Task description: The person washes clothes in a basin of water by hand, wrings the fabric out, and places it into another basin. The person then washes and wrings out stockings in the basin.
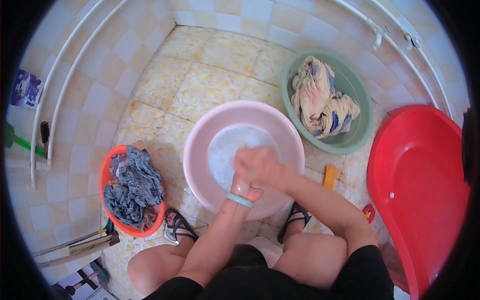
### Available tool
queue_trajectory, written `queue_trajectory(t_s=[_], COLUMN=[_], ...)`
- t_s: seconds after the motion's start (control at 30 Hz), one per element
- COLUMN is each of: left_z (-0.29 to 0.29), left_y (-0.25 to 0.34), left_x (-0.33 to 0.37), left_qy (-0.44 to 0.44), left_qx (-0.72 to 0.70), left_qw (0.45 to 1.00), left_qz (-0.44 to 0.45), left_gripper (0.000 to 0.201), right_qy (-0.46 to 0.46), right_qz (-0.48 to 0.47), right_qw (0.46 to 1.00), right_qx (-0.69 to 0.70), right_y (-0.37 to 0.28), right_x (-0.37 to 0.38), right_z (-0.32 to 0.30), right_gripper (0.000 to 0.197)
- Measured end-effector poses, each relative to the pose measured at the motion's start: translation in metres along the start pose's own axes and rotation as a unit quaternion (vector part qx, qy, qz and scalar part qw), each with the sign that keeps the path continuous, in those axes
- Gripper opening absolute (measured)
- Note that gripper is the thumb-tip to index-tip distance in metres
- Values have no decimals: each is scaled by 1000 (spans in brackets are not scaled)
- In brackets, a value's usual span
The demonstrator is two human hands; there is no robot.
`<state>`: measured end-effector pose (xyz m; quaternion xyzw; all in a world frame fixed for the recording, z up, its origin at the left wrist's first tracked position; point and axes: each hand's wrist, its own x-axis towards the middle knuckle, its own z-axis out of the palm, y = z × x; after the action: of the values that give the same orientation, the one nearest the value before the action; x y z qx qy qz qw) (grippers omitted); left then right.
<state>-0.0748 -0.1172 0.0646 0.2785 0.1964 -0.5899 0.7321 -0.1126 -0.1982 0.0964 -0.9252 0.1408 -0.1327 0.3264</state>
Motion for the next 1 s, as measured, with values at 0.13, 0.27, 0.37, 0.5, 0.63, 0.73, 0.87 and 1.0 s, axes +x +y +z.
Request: queue_trajectory(t_s=[0.13, 0.27, 0.37, 0.5, 0.63, 0.73, 0.87, 1.0], left_z=[-3, -74, -26, 6, -118, -45, -6, -78], left_y=[2, 28, 9, -9, 11, 0, -10, 16], left_x=[0, 37, 15, -1, 60, 23, -3, 28], left_qy=[-54, -199, -191, 106, -113, -25, 45, -116], left_qx=[84, -1, -14, 144, 188, -251, 222, 87], left_qw=[995, 979, 981, 983, 973, 967, 967, 984], left_qz=[7, 36, 37, 32, 70, -39, 119, 101], left_gripper=[33, 31, 27, 26, 25, 27, 26, 21], right_qy=[67, 73, 27, -15, 107, 98, -4, 199], right_qz=[120, -11, -67, 152, 2, -133, 175, -107], right_qw=[989, 995, 997, 988, 982, 981, 984, 974], right_qx=[60, 73, -25, -13, 158, -96, 38, 4], right_y=[17, -18, 14, 48, 5, 6, 34, -58], right_x=[13, -15, -22, 0, -31, -15, -20, -1], right_z=[1, 28, 34, 5, 55, 21, 38, 0], right_gripper=[24, 26, 27, 20, 23, 18, 21, 17])
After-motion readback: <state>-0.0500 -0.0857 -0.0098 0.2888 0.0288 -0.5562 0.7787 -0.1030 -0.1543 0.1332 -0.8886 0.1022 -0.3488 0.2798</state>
